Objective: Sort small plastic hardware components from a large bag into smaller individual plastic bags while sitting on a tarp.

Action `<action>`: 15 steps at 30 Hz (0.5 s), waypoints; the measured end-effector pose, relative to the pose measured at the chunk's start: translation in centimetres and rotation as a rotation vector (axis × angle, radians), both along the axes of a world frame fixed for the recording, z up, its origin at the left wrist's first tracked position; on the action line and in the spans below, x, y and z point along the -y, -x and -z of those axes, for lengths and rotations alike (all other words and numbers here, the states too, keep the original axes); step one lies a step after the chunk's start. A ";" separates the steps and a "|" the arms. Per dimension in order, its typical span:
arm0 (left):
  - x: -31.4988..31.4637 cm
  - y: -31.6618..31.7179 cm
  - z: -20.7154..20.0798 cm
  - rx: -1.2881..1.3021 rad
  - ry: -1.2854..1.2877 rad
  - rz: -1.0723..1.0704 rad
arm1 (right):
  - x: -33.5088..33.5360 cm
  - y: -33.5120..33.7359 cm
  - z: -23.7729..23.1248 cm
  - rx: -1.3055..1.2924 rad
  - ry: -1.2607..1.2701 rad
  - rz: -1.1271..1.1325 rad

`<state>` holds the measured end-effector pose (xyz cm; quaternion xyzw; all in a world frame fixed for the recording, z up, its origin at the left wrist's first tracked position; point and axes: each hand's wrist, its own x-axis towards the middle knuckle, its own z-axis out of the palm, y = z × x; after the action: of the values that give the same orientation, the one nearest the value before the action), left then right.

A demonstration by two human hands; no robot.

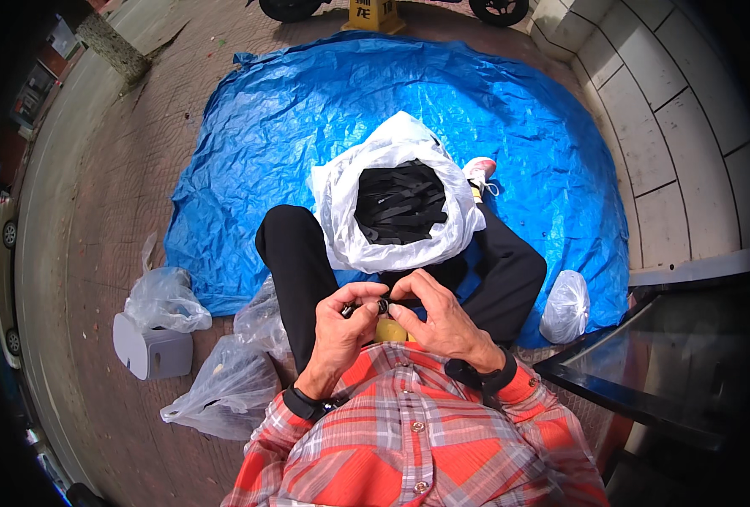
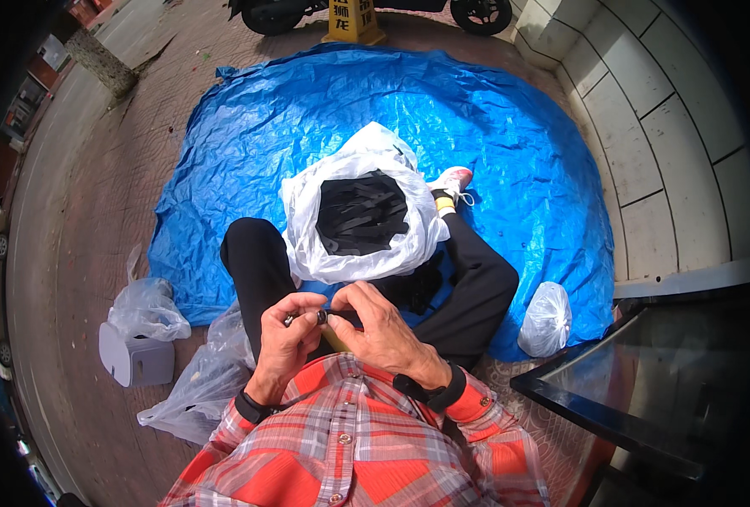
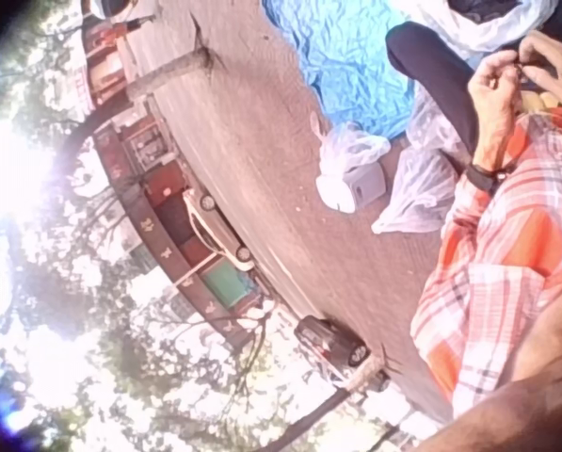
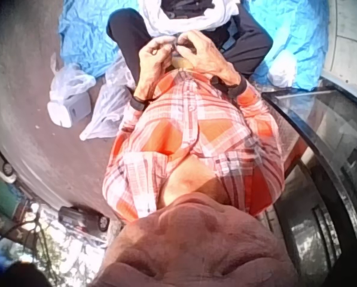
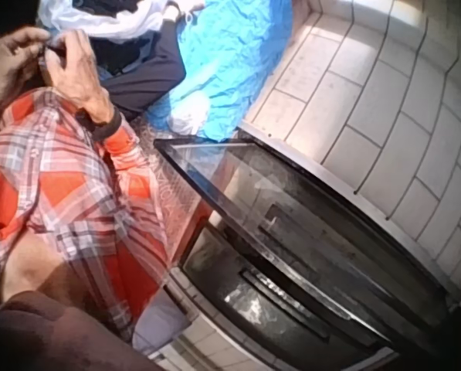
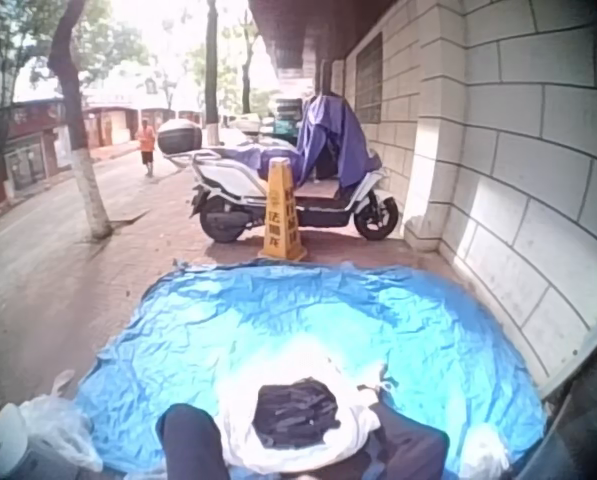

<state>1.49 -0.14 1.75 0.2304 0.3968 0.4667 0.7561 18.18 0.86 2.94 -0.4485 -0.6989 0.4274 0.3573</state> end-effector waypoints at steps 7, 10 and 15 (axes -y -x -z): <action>0.2 -0.3 0.2 -0.264 -0.212 0.013 | -0.8 -0.7 -1.0 0.012 0.148 -0.135; 0.6 -0.3 -0.2 -0.340 -0.287 0.057 | -0.7 -0.9 -1.4 -0.058 0.445 -0.211; 0.6 0.1 -0.3 -0.409 -0.316 0.148 | -1.0 -1.5 -1.4 -0.030 0.585 -0.277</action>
<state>1.44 -0.76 2.04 0.4633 0.4458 0.4101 0.6468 19.65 1.91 4.37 -0.4267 -0.5954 0.6612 0.1620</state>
